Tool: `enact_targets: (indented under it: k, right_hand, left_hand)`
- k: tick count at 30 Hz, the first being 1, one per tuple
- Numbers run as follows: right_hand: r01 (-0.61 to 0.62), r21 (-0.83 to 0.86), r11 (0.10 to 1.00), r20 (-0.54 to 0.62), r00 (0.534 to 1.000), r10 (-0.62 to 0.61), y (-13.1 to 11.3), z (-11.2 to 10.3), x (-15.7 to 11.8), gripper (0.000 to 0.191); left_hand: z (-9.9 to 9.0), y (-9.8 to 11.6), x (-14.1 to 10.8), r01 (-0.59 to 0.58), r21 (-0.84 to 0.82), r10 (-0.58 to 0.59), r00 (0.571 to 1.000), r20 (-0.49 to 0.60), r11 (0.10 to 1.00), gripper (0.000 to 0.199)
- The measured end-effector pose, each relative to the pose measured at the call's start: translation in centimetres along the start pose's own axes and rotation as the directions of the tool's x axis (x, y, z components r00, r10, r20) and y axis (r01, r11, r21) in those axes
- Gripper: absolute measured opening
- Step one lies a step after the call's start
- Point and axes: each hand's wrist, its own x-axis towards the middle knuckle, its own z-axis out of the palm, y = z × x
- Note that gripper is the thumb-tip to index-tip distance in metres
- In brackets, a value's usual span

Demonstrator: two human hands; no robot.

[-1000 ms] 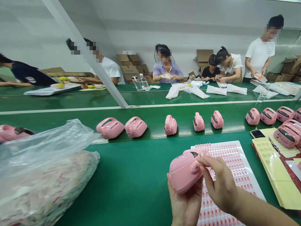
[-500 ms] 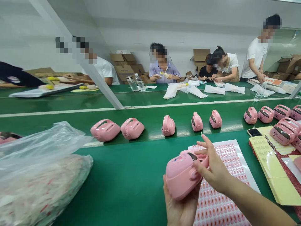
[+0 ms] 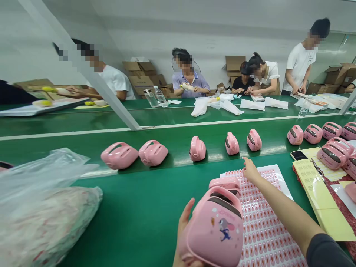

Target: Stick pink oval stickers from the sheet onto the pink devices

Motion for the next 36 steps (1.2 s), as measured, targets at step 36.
enact_targets:
  k: [36]
  right_hand:
    - [0.838, 0.007, 0.545, 0.139, 0.539, -0.831, -9.5, -6.6, -15.9, 0.062]
  left_hand:
    - [2.2, 1.1, 0.9, -0.557, 0.240, 0.419, 0.791, 0.447, 0.795, 0.090]
